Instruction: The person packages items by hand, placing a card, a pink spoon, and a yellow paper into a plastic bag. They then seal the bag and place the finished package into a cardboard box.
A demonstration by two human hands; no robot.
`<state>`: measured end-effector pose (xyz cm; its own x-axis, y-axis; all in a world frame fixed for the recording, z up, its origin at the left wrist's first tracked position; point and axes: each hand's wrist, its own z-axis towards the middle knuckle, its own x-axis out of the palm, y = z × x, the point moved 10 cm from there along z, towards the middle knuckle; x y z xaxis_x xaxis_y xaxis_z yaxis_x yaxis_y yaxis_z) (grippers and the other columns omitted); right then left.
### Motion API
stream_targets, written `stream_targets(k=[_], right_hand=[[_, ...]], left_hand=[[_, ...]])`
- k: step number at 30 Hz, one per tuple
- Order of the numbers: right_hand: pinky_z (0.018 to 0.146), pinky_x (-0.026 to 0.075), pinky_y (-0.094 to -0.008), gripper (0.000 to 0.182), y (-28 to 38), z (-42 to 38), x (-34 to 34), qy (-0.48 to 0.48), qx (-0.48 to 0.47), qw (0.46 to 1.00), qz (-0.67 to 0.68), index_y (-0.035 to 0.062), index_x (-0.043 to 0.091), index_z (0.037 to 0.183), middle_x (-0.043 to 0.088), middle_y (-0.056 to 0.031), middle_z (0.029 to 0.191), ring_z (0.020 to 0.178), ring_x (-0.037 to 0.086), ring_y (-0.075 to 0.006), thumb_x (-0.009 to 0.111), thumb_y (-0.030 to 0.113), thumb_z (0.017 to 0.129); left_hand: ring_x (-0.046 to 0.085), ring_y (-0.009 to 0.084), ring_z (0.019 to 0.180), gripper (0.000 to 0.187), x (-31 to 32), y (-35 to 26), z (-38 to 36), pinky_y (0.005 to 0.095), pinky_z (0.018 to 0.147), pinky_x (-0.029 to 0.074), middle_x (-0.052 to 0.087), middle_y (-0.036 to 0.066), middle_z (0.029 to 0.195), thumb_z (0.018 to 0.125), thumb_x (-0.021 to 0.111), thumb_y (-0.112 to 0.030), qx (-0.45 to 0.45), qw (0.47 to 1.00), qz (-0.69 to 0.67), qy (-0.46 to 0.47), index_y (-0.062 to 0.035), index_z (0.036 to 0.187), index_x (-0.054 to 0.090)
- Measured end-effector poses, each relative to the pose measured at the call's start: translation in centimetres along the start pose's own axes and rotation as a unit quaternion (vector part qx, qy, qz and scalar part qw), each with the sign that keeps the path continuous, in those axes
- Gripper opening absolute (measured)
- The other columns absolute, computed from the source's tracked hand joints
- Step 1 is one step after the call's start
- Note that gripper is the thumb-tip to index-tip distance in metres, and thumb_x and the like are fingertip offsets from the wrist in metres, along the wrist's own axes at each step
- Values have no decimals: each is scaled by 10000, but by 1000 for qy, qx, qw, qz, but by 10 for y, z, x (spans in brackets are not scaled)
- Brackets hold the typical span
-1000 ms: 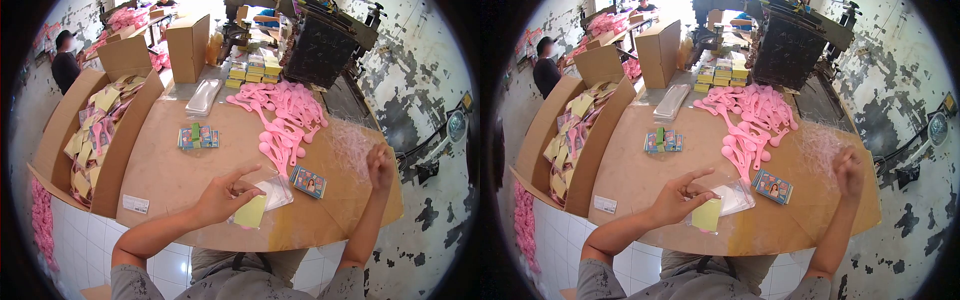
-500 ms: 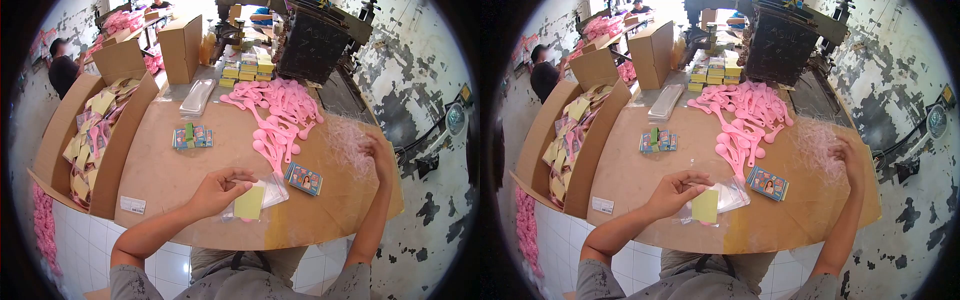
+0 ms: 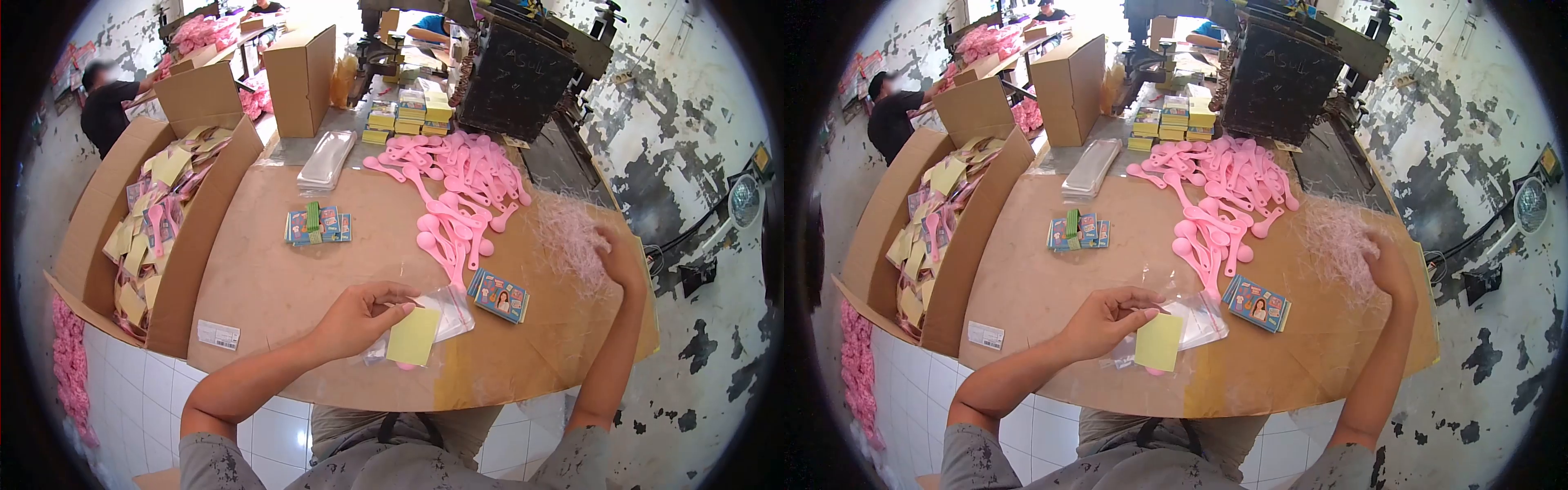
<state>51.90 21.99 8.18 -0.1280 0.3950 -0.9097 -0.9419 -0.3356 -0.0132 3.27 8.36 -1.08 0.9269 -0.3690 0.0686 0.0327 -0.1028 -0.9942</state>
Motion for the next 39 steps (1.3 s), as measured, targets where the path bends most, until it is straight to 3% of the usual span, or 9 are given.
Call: stream_targets(k=[1, 3, 5, 7, 9, 13, 19, 34, 39], right_hand=[[826, 544, -329, 271, 42, 13, -34, 26, 154, 959, 235, 18, 685, 1229, 705, -73, 977, 915, 668, -161, 681, 122, 979], [837, 536, -308, 239, 41, 17, -28, 106, 126, 867, 470, 30, 698, 1209, 696, -53, 985, 934, 666, -145, 674, 114, 986], [818, 533, -298, 230, 47, 11, -19, 139, 122, 840, 509, 39, 708, 1194, 699, -40, 971, 909, 666, -139, 690, 126, 982], [768, 536, -297, 246, 134, 18, -13, 136, 140, 911, 364, 42, 716, 1184, 714, -35, 934, 841, 669, -143, 730, 156, 966], [769, 535, -299, 271, 217, 10, 7, 187, -3, 903, 386, 48, 718, 1189, 714, -37, 948, 867, 668, -139, 750, 184, 957], [813, 546, -305, 361, 331, -6, 19, 174, -89, 823, 534, 42, 693, 1245, 723, -42, 1022, 957, 675, -127, 786, 202, 935], [811, 540, -268, 252, 346, -12, 71, 232, 61, 674, 699, 15, 691, 1195, 712, -17, 1033, 940, 664, -89, 758, 88, 964], [803, 502, -242, 217, 327, -9, 68, 178, -18, 702, 690, 6, 772, 1113, 685, -40, 1089, 949, 628, -95, 678, -61, 930], [804, 501, -255, 223, 323, -9, 65, 176, -32, 700, 691, 13, 781, 1122, 688, -43, 1082, 938, 635, -114, 687, -41, 927]], left_hand=[[715, 136, 1052, 305, 0, 2, 0, 274, 922, 569, 750, 127, 1166, 1056, 643, -111, 1, 1000, -1, -3, 68, 1302, 651], [717, 136, 1044, 294, -2, 5, 2, 274, 921, 570, 754, 125, 1156, 1054, 647, -112, -8, 1000, 10, -12, 65, 1289, 661], [718, 135, 1033, 285, -4, 5, 2, 274, 918, 572, 758, 123, 1141, 1052, 651, -115, -9, 1000, 16, -16, 63, 1273, 672], [719, 133, 1019, 276, -5, 4, 2, 273, 913, 574, 763, 121, 1124, 1050, 658, -121, -2, 1000, 12, -21, 63, 1255, 684], [719, 129, 1009, 275, -5, 5, 3, 276, 900, 580, 766, 119, 1108, 1048, 666, -130, 7, 999, -9, -32, 59, 1246, 694], [719, 124, 990, 274, -7, -1, 1, 283, 874, 595, 767, 117, 1102, 1045, 676, -145, 24, 998, -26, -58, 49, 1237, 706], [721, 111, 960, 272, -8, -6, 0, 260, 827, 593, 771, 98, 1078, 1044, 679, -143, 66, 994, -56, -70, 52, 1230, 721], [712, 96, 925, 252, -16, -4, 5, 251, 787, 581, 779, 78, 1070, 1031, 663, -61, 105, 991, 81, -30, -11, 1266, 738], [711, 125, 1004, 242, -13, -1, 7, 271, 870, 580, 763, 104, 1146, 1044, 626, -46, 89, 993, -73, -21, 22, 1253, 729]])
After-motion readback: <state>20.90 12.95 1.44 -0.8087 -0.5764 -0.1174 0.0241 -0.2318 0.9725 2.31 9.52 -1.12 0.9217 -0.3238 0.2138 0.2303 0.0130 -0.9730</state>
